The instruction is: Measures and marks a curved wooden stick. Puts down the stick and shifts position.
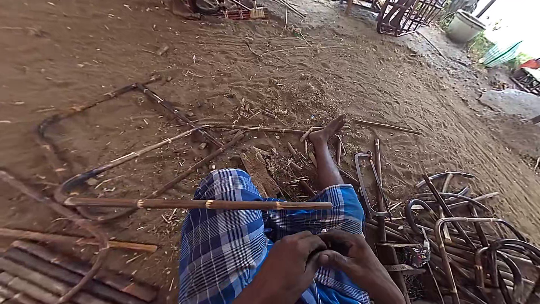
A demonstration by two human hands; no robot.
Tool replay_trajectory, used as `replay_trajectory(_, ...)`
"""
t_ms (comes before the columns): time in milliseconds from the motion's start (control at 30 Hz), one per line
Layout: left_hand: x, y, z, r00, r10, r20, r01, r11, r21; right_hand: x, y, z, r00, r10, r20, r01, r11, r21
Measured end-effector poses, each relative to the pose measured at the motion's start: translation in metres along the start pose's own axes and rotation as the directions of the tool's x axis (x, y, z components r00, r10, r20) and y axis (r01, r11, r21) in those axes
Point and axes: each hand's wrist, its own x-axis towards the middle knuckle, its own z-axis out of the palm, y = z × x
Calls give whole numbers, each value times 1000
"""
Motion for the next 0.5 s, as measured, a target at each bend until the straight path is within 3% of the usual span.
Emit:
replay_trajectory(100, 3, -16, -17, 985, -170, -11, 166, 974, -153, 12, -9, -14, 997, 80, -14, -81, 989, -125)
replay_trajectory(167, 1, -32, -22, 967, -255, -8, 239, 914, -328, 15, -10, -26, 999, 34, -22, -38, 972, -233)
replay_trajectory(233, -2, -43, -17, 940, -323, -106, 236, 846, -478, 20, -8, -36, 999, -11, -37, 0, 956, -293)
replay_trajectory(367, 1, -40, 0, 830, -519, -205, 133, 540, -831, 26, -7, -41, 992, -4, -124, -37, 946, -323)
replay_trajectory(500, 6, -32, 4, 710, -688, -146, 73, 278, -958, 27, -6, -45, 992, -24, -121, -30, 904, -426)
